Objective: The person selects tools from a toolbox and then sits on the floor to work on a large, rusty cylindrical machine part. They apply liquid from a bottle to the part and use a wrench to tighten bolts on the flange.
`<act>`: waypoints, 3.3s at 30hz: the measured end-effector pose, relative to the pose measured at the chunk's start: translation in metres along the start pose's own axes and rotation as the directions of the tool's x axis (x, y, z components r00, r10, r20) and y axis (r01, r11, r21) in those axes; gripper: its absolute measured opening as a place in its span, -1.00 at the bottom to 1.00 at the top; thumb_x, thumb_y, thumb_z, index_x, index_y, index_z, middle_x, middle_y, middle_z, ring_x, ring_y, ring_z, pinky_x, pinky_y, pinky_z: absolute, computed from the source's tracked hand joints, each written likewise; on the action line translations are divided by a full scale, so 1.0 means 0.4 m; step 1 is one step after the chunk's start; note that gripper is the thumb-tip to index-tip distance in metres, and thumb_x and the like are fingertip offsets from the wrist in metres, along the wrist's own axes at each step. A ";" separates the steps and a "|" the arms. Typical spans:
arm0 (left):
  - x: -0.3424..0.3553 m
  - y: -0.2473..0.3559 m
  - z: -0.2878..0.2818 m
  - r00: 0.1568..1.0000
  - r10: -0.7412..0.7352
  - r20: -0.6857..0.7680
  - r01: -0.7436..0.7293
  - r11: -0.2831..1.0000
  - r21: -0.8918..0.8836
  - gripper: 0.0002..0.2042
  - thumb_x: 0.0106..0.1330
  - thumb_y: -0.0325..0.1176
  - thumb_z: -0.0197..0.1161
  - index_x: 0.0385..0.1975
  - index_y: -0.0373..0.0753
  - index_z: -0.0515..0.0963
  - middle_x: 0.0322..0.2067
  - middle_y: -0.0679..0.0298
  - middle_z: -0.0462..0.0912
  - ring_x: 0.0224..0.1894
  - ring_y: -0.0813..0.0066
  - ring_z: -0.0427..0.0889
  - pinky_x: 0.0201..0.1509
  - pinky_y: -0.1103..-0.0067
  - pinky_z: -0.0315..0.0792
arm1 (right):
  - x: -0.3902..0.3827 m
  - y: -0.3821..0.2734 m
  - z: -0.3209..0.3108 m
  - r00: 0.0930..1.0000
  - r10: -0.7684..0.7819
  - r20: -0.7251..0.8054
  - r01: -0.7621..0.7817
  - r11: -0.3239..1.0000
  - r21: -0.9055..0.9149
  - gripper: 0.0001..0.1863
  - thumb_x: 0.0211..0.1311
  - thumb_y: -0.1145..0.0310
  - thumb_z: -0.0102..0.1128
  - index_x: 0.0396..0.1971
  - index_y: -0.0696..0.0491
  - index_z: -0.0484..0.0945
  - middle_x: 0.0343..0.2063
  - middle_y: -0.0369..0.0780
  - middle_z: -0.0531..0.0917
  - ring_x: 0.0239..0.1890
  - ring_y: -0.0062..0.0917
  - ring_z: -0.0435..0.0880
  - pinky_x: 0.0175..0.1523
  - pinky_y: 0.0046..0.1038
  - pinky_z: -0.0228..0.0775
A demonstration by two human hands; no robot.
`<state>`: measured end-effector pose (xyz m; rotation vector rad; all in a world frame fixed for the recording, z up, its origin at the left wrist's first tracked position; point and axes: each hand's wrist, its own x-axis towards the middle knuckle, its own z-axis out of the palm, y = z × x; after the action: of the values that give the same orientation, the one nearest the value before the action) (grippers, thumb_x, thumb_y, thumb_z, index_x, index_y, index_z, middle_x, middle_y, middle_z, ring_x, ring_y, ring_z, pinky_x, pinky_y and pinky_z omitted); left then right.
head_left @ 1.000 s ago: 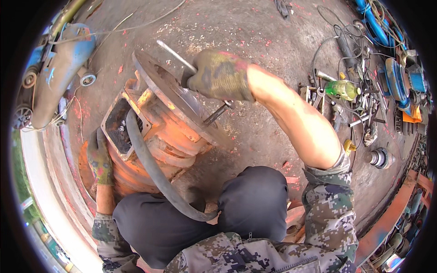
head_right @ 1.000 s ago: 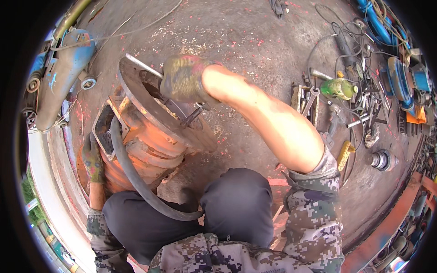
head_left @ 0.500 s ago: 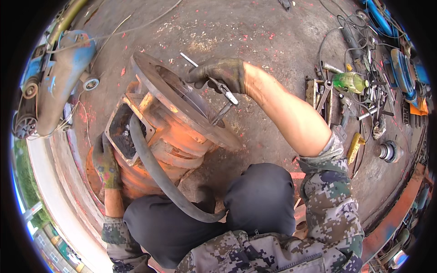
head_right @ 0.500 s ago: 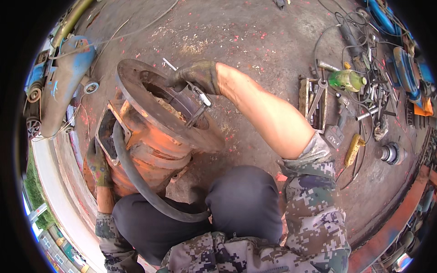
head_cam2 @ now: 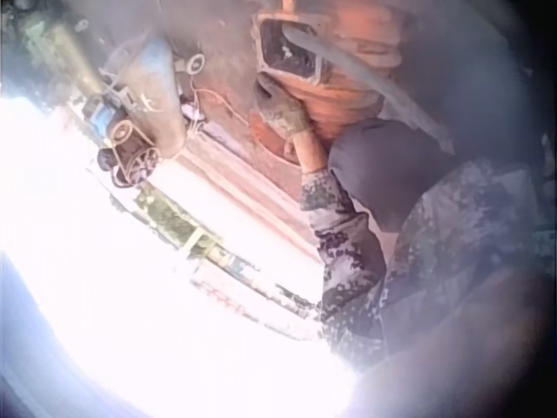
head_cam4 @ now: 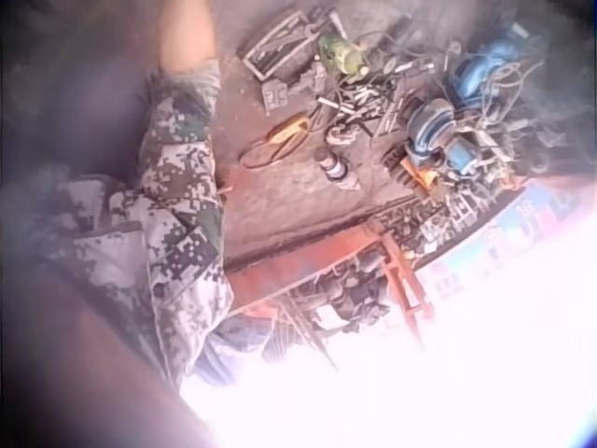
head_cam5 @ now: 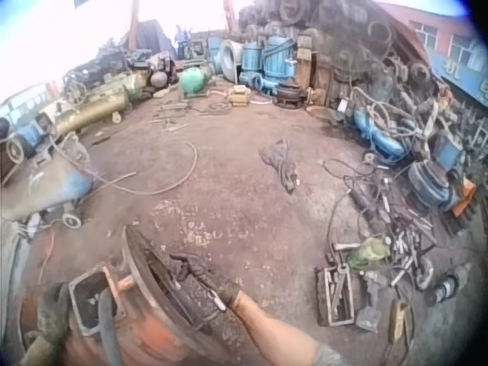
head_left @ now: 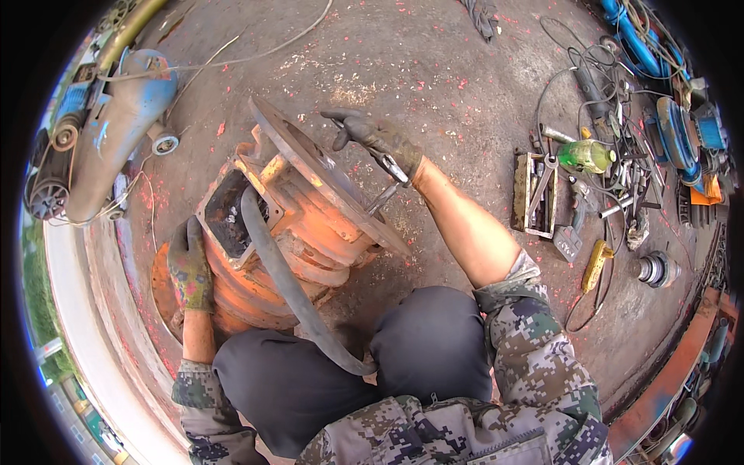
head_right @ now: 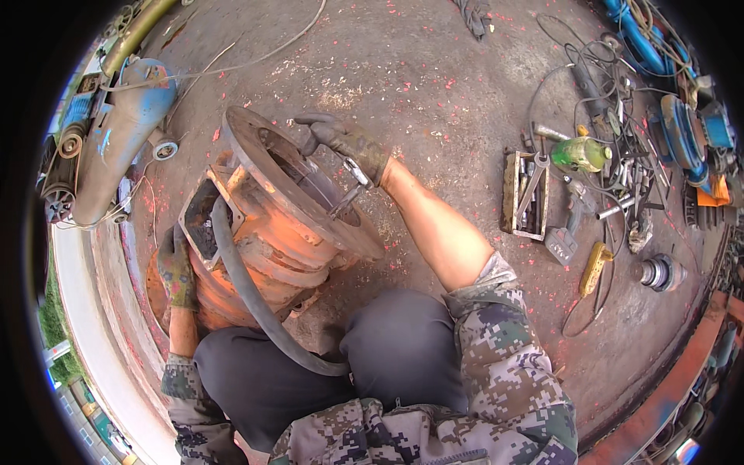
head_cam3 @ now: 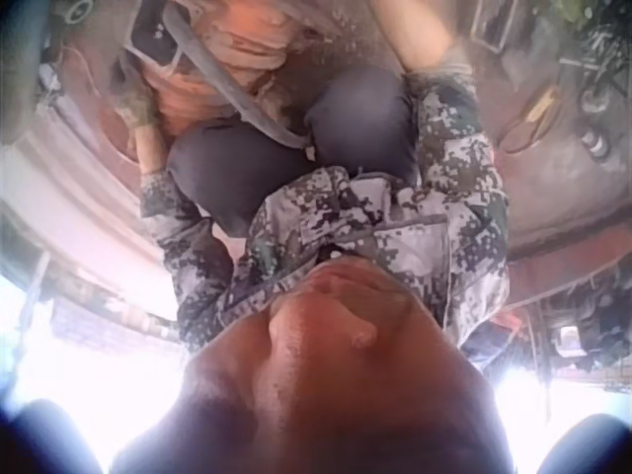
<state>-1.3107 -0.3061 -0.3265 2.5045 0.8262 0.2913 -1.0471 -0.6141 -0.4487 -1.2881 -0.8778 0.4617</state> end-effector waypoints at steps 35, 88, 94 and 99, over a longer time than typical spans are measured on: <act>0.000 0.068 -0.006 0.999 -0.046 0.004 0.046 0.998 -0.053 -0.62 0.55 -0.13 0.10 0.03 -0.36 0.62 -0.10 -0.03 0.72 -0.06 0.16 0.68 0.08 0.39 0.48 | -0.276 0.031 0.105 0.472 0.729 -0.495 -0.517 0.684 0.515 -0.24 0.51 -0.35 -0.17 -0.66 0.01 0.50 -0.76 -0.37 0.39 -0.72 -0.60 0.25 -0.52 -0.51 0.08; 0.005 0.026 0.017 0.999 -0.011 0.044 0.013 0.999 -0.053 -0.53 0.60 -0.04 0.01 0.03 -0.39 0.61 -0.12 -0.01 0.72 -0.11 0.19 0.67 0.04 0.38 0.48 | -0.413 -0.092 0.009 0.760 0.614 -0.213 -0.616 0.785 0.063 -0.33 0.55 -0.22 -0.13 0.17 0.10 0.59 -0.64 -0.38 0.42 -0.52 -0.68 0.37 -0.41 -0.51 0.20; -0.005 0.028 -0.022 0.999 -0.051 0.013 0.051 0.999 -0.010 -0.54 0.60 -0.05 0.00 0.03 -0.38 0.61 -0.10 -0.03 0.72 -0.08 0.12 0.68 0.06 0.35 0.48 | -0.521 -0.503 0.066 0.851 0.335 -0.405 -0.482 0.805 -0.346 -0.36 0.17 0.28 0.42 0.29 0.06 0.53 -0.56 -0.32 0.56 -0.52 -0.58 0.53 -0.42 -0.47 0.36; -0.002 0.002 -0.022 0.999 -0.027 0.037 0.026 0.999 0.027 -0.52 0.60 -0.03 -0.01 0.04 -0.39 0.60 -0.09 -0.04 0.72 -0.07 0.10 0.69 0.06 0.33 0.48 | -0.168 -0.512 0.059 0.927 -0.261 -0.268 -0.090 0.540 -0.837 -0.53 0.14 0.47 0.28 0.12 -0.02 0.65 -0.44 -0.23 0.64 -0.42 -0.37 0.66 -0.32 -0.35 0.50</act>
<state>-1.3139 -0.3040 -0.3186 2.5131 0.8529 0.2250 -1.1406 -0.7004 -0.2732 -2.1271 -0.8533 -0.3798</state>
